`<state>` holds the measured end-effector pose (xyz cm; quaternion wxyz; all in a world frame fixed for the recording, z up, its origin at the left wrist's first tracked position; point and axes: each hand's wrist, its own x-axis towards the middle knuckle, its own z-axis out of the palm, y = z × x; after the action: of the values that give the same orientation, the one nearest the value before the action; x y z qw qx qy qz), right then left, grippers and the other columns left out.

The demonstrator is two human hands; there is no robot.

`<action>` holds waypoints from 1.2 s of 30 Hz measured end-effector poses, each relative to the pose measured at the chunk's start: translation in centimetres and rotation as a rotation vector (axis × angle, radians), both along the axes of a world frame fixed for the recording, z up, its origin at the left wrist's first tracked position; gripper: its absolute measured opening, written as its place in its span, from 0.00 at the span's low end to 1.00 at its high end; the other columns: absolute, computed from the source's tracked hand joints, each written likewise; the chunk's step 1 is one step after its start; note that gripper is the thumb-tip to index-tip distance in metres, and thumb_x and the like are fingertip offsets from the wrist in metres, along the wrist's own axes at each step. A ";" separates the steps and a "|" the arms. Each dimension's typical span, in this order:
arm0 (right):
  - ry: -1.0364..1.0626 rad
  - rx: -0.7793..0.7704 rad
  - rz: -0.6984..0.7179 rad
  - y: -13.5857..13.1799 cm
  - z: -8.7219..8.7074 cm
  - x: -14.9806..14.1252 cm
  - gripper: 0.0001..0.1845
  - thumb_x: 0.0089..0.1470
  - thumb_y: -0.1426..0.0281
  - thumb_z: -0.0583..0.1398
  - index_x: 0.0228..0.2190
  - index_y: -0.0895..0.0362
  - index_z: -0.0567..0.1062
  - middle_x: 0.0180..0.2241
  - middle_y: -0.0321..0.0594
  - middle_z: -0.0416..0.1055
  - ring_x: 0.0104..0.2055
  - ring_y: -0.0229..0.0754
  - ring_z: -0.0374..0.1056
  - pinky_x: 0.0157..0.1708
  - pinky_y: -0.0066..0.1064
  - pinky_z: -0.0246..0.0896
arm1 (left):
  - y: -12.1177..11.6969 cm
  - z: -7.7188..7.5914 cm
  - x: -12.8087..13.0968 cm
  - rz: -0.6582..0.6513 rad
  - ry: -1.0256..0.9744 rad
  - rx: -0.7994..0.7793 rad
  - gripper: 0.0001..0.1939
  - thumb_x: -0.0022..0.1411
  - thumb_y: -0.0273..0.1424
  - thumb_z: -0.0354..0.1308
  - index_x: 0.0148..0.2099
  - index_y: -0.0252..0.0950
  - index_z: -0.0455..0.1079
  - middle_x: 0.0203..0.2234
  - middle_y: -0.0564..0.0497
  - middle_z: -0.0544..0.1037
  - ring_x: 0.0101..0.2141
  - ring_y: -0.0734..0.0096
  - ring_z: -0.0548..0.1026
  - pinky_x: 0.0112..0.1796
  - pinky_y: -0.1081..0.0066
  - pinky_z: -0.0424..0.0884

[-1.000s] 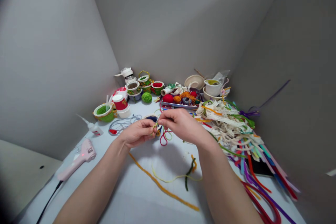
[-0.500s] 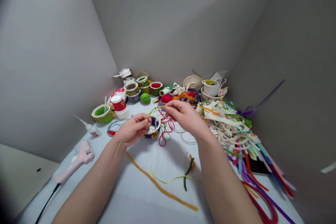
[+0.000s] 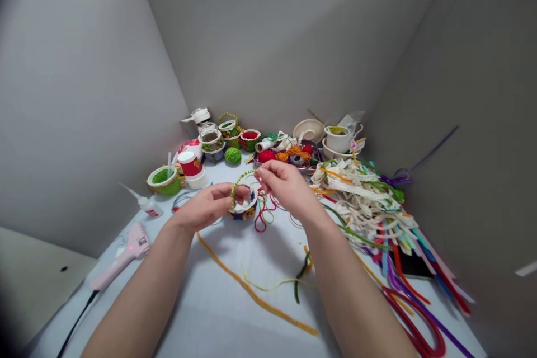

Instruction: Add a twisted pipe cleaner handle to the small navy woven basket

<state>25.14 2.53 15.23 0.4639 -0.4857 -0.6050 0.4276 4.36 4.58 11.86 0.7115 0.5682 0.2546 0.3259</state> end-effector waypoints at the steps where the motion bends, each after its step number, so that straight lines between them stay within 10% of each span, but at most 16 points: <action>1: -0.078 0.015 0.013 -0.3 0.3 0.0 0.14 0.55 0.59 0.57 0.27 0.57 0.68 0.20 0.31 0.60 0.20 0.32 0.52 0.19 0.25 0.45 | 0.1 0.1 -0.5 -0.034 -0.030 -0.003 0.26 0.49 0.45 0.66 0.47 0.32 0.75 0.41 0.41 0.76 0.41 0.65 0.71 0.39 0.72 0.64; 14: -0.386 0.081 0.161 -1.3 -0.3 -1.9 0.10 0.60 0.63 0.53 0.38 0.54 0.68 0.26 0.33 0.69 0.27 0.36 0.62 0.26 0.26 0.53 | -0.8 1.4 0.6 0.175 0.055 -0.113 0.15 0.54 0.39 0.64 0.30 0.32 0.68 0.19 0.56 0.66 0.18 0.84 0.59 0.20 0.81 0.52; 21: -0.468 0.066 0.210 -1.2 1.0 -0.6 0.16 0.63 0.64 0.48 0.26 0.56 0.66 0.23 0.35 0.69 0.25 0.36 0.62 0.26 0.27 0.54 | -0.6 1.4 0.3 0.156 -0.006 -0.111 0.16 0.58 0.41 0.60 0.34 0.30 0.71 0.16 0.59 0.59 0.16 0.85 0.52 0.19 0.80 0.47; 30: -0.286 -0.005 0.359 -1.1 -0.2 -1.3 0.12 0.62 0.63 0.48 0.32 0.56 0.67 0.24 0.36 0.73 0.25 0.36 0.66 0.26 0.27 0.60 | -0.9 1.6 0.8 0.177 -0.180 -0.167 0.15 0.56 0.39 0.62 0.34 0.29 0.72 0.13 0.62 0.52 0.16 0.85 0.46 0.18 0.80 0.45; 36: -0.076 -0.089 0.289 -0.2 -0.4 -1.0 0.12 0.59 0.63 0.51 0.29 0.56 0.66 0.22 0.36 0.71 0.22 0.35 0.64 0.26 0.28 0.61 | -0.8 1.9 0.6 0.124 -0.208 -0.192 0.17 0.59 0.38 0.60 0.42 0.28 0.72 0.20 0.54 0.65 0.19 0.83 0.58 0.20 0.80 0.54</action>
<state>24.12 2.34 14.82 0.3521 -0.4295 -0.6663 0.4976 4.99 3.73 13.80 0.7634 0.4439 0.2441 0.4008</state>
